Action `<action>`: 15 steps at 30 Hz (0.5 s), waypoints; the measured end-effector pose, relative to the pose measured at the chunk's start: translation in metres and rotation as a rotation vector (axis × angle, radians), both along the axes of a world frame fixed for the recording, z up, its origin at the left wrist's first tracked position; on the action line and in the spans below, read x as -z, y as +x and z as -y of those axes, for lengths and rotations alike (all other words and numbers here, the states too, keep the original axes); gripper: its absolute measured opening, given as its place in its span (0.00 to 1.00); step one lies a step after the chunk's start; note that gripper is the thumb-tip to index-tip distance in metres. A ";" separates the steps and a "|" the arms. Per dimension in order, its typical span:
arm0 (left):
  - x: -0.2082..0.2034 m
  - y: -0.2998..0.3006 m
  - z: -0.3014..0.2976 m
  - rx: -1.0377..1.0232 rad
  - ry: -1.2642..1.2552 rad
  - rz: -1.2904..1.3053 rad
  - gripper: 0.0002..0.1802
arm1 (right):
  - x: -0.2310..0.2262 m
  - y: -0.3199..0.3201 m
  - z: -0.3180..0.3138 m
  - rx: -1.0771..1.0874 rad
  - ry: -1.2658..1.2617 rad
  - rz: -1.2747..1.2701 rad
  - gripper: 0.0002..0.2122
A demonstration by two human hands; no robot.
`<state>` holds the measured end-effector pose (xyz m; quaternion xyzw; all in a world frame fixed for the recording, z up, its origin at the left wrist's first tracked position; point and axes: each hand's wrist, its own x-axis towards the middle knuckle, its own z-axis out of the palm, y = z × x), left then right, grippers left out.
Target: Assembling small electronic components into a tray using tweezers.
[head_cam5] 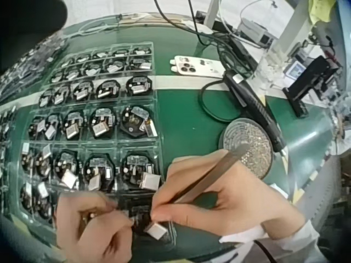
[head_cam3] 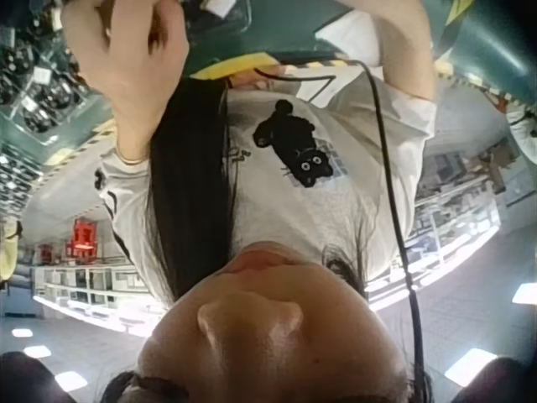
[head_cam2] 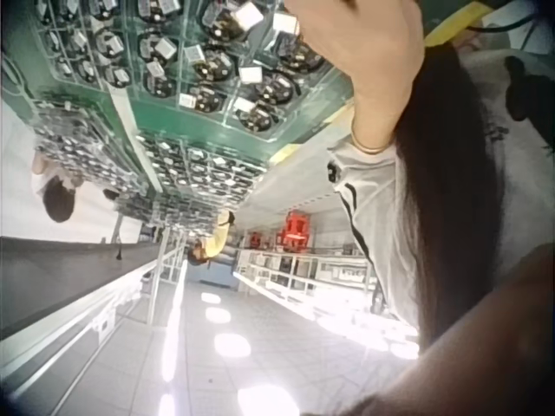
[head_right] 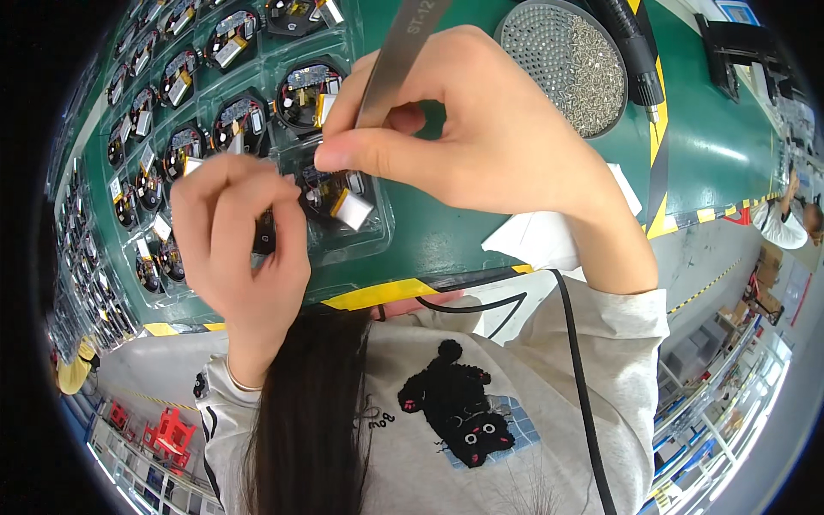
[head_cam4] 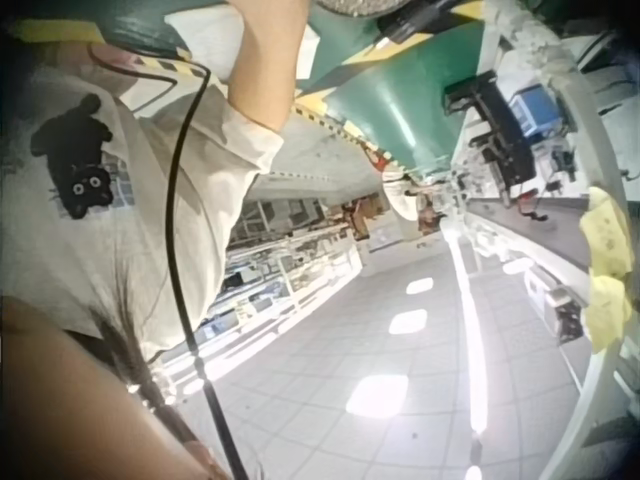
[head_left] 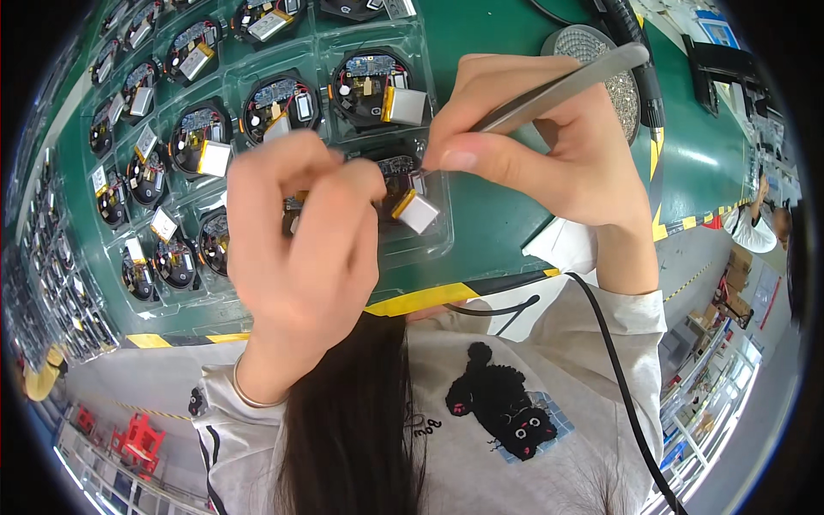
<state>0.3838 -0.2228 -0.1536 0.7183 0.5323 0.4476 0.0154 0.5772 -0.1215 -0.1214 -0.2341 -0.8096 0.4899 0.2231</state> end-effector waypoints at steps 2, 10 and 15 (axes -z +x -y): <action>0.001 -0.002 0.002 0.142 0.059 -0.040 0.16 | 0.001 0.001 0.001 0.015 0.030 -0.036 0.03; -0.002 0.001 -0.004 0.176 -0.106 -0.195 0.18 | 0.003 0.002 -0.003 0.023 0.023 0.002 0.02; -0.001 0.003 -0.002 0.161 -0.115 -0.221 0.19 | 0.006 0.004 -0.004 0.020 0.045 0.012 0.02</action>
